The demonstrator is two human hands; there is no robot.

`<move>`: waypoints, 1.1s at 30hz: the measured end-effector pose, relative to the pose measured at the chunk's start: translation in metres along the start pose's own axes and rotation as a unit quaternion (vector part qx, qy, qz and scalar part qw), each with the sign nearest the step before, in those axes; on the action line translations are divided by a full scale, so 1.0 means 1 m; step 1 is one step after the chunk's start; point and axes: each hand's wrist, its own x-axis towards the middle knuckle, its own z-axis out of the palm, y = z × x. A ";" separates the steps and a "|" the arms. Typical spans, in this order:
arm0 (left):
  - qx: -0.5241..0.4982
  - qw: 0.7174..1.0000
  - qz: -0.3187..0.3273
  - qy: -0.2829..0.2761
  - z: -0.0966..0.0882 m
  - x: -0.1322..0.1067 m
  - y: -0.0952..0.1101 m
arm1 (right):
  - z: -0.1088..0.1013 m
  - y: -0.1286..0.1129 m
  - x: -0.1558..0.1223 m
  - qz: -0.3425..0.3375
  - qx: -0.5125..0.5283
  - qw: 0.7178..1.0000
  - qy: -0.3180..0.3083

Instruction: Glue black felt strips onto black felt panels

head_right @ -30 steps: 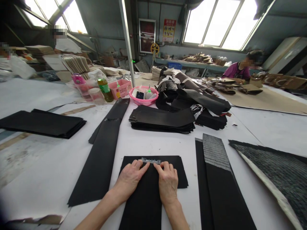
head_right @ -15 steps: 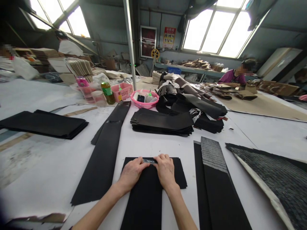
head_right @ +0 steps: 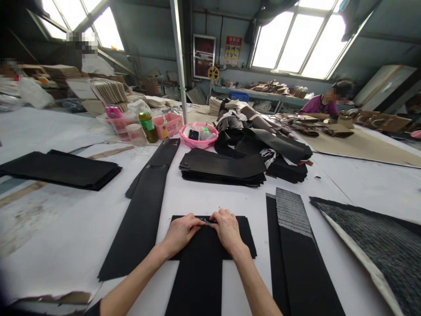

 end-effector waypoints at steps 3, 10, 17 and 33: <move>0.000 1.000 -0.012 0.015 0.002 0.000 -0.003 | 0.001 0.002 -0.001 -0.005 0.011 1.000 0.009; 0.069 0.997 0.011 0.043 0.002 0.000 0.007 | 0.006 0.008 -0.004 -0.023 0.030 0.999 0.035; 0.118 0.988 0.085 0.047 0.002 0.006 0.018 | 0.012 0.008 -0.008 -0.044 0.035 0.996 0.063; 0.126 0.983 0.124 0.046 0.006 0.005 0.010 | 0.018 0.008 -0.015 -0.085 0.009 0.992 0.087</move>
